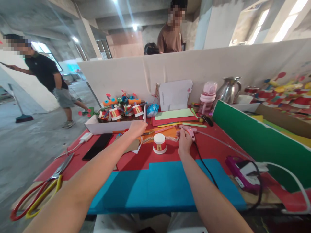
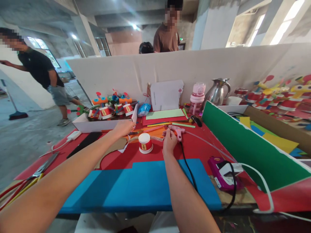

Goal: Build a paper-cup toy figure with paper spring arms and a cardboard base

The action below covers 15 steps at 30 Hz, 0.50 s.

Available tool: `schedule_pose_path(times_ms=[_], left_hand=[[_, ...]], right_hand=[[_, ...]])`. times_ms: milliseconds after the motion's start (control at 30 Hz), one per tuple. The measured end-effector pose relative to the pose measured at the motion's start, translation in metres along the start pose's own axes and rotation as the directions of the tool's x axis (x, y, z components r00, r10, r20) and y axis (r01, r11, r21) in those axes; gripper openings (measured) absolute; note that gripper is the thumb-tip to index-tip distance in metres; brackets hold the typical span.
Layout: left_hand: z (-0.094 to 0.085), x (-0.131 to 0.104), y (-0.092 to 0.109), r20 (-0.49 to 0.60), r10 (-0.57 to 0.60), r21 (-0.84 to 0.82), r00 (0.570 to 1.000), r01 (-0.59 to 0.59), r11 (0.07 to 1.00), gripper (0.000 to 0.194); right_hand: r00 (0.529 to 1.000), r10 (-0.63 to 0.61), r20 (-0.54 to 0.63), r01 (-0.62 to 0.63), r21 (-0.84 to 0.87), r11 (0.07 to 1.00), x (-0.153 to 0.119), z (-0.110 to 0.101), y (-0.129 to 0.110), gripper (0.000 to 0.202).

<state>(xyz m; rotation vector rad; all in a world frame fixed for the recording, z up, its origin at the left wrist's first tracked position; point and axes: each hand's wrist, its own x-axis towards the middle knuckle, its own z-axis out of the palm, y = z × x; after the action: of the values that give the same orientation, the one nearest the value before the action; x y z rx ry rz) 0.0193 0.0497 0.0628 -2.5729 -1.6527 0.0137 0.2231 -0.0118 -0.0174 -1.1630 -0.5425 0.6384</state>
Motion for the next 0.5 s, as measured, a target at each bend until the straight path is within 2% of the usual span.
schedule_pose_path(times_ms=[200,333,400,500], left_hand=[[0.018,0.025,0.014,0.047,0.049,-0.031,0.998,-0.048,0.998,0.023],[0.032,0.032,0.022,0.067,0.044,-0.048,0.997,-0.041,0.998,0.024],[0.032,0.031,0.023,0.042,0.037,-0.067,0.998,-0.034,0.997,0.028],[0.022,0.022,0.019,-0.027,0.015,-0.097,1.0,-0.017,0.995,0.032]], right_hand=[[0.999,-0.014,0.029,0.014,-0.02,1.0,-0.001,0.0,0.001,0.037],[1.0,-0.012,0.027,0.013,-0.029,0.999,0.001,0.0,0.004,0.039],[0.999,-0.007,0.036,0.008,-0.037,0.999,0.001,-0.001,0.004,0.038],[1.0,0.003,0.023,-0.003,-0.018,1.0,0.001,-0.001,0.003,0.036]])
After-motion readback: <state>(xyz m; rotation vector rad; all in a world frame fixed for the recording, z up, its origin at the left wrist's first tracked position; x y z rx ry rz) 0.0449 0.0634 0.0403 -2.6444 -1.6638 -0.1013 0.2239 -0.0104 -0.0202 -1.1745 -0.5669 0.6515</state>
